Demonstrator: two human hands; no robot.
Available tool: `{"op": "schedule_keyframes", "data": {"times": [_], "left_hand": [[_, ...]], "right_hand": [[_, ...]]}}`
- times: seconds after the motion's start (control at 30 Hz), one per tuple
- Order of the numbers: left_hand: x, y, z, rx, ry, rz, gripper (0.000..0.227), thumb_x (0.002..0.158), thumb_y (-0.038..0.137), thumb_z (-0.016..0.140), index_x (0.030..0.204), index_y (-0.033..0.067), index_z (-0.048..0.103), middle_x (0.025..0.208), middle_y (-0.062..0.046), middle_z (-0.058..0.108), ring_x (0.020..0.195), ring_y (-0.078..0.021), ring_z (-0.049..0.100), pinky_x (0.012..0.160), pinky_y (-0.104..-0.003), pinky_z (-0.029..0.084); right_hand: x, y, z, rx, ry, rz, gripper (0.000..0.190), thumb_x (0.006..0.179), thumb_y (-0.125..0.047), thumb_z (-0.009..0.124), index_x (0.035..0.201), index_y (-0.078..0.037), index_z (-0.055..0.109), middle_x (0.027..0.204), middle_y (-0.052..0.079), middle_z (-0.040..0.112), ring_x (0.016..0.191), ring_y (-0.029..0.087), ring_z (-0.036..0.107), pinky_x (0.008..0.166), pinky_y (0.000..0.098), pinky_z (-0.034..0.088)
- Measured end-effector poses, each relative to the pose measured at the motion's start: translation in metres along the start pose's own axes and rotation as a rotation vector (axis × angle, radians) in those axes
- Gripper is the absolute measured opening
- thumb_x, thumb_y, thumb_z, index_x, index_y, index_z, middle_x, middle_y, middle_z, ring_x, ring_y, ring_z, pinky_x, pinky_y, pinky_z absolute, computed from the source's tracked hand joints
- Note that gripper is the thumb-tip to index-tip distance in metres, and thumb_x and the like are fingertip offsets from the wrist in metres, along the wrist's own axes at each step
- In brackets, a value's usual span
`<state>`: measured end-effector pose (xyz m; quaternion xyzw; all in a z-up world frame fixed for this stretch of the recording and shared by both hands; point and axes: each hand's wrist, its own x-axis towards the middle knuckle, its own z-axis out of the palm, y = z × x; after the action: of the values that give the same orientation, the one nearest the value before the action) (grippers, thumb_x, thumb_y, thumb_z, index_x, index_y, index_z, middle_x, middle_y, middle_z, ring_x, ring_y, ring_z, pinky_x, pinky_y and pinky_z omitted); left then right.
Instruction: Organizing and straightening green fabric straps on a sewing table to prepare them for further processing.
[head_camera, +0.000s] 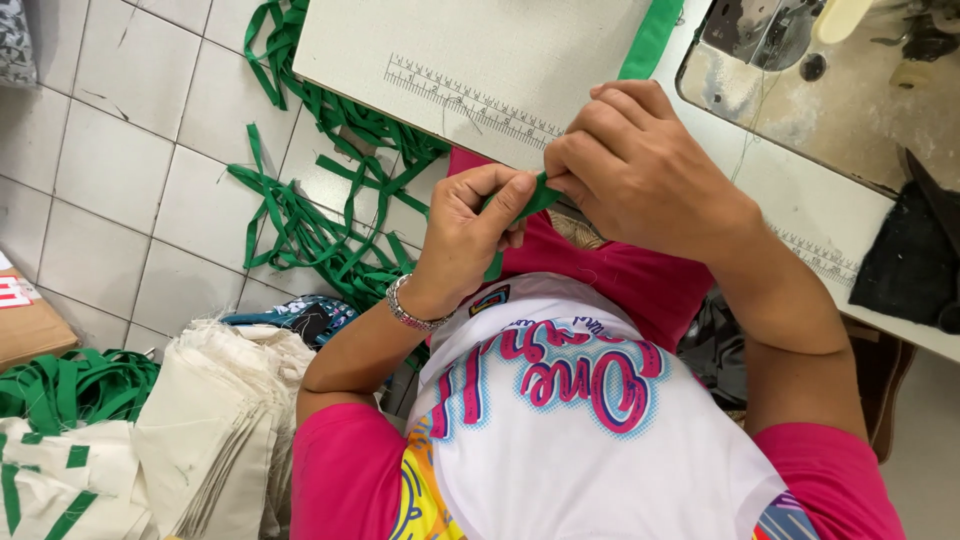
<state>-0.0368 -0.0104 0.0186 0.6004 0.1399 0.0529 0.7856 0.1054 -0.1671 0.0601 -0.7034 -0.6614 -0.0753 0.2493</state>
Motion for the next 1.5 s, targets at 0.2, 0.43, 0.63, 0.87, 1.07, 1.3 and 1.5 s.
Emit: {"op": "schedule_keyframes", "data": {"times": [0.2, 0.43, 0.63, 0.87, 1.07, 1.3, 1.5], "left_hand": [[0.000, -0.003, -0.008, 0.013, 0.013, -0.004, 0.030, 0.101, 0.033, 0.062, 0.093, 0.0061, 0.071, 0.062, 0.000, 0.058, 0.051, -0.0074, 0.054, 0.046, -0.020, 0.045], [0.006, 0.000, -0.010, 0.080, -0.051, 0.014, 0.027, 0.104, 0.031, 0.057, 0.093, 0.0070, 0.065, 0.063, -0.003, 0.061, 0.053, -0.0092, 0.057, 0.051, -0.021, 0.050], [-0.006, 0.019, -0.030, 0.468, 0.066, 0.293, 0.025, 0.106, 0.029, 0.055, 0.094, 0.0096, 0.065, 0.075, 0.000, 0.065, 0.071, -0.0091, 0.065, 0.073, -0.026, 0.049], [0.005, 0.014, -0.029, 0.879, -0.007, 0.637, 0.010, 0.103, -0.004, 0.058, 0.113, -0.0018, 0.060, 0.104, -0.016, 0.059, 0.087, -0.0292, 0.064, 0.073, -0.037, 0.056], [0.021, -0.002, -0.036, 1.186, 0.218, 1.287, 0.009, 0.103, 0.004, 0.061, 0.095, 0.0059, 0.066, 0.079, -0.005, 0.053, 0.063, -0.0190, 0.048, 0.056, -0.035, 0.038], [0.030, 0.016, -0.039, 1.214, 0.188, 1.661, 0.021, 0.090, -0.005, 0.048, 0.088, 0.0125, 0.060, 0.080, -0.004, 0.050, 0.065, -0.0160, 0.043, 0.053, -0.028, 0.036], [0.029, 0.022, -0.034, 1.222, 0.182, 1.684, 0.022, 0.091, -0.003, 0.048, 0.087, 0.0132, 0.063, 0.081, -0.002, 0.055, 0.065, -0.0149, 0.045, 0.055, -0.027, 0.037]], "right_hand": [[-0.017, 0.027, 0.022, 0.472, 0.239, 0.119, 0.016, 0.112, -0.015, 0.039, 0.103, -0.003, 0.045, 0.095, 0.011, 0.048, 0.094, 0.031, 0.050, 0.107, 0.0536, 0.048], [-0.012, 0.000, 0.031, 0.339, 0.353, 0.029, 0.021, 0.102, 0.000, 0.038, 0.090, -0.011, 0.050, 0.079, -0.004, 0.070, 0.100, 0.025, 0.067, 0.123, 0.0429, 0.020], [-0.058, 0.109, 0.035, -0.043, 0.296, 0.403, 0.011, 0.099, 0.010, 0.041, 0.101, 0.005, 0.050, 0.095, 0.020, 0.052, 0.092, 0.038, 0.046, 0.081, 0.0500, 0.034], [-0.018, 0.047, 0.031, -0.138, 0.028, 0.051, 0.050, 0.110, -0.036, 0.077, 0.147, -0.005, 0.065, 0.119, 0.011, 0.074, 0.124, 0.035, 0.058, 0.115, 0.0496, 0.030], [-0.007, 0.034, 0.038, -0.266, 0.517, -0.170, 0.007, 0.102, -0.001, 0.077, 0.098, -0.005, 0.072, 0.098, 0.008, 0.070, 0.079, 0.025, 0.064, 0.083, 0.0419, 0.050], [-0.011, 0.016, 0.015, 0.046, 0.384, -0.093, 0.015, 0.102, -0.012, 0.079, 0.109, 0.000, 0.074, 0.105, 0.016, 0.070, 0.089, 0.033, 0.065, 0.085, 0.0453, 0.050], [-0.001, -0.003, -0.003, 0.225, 0.308, -0.110, 0.011, 0.098, -0.009, 0.081, 0.097, 0.000, 0.074, 0.093, 0.011, 0.068, 0.081, 0.026, 0.063, 0.087, 0.0442, 0.056]]}}
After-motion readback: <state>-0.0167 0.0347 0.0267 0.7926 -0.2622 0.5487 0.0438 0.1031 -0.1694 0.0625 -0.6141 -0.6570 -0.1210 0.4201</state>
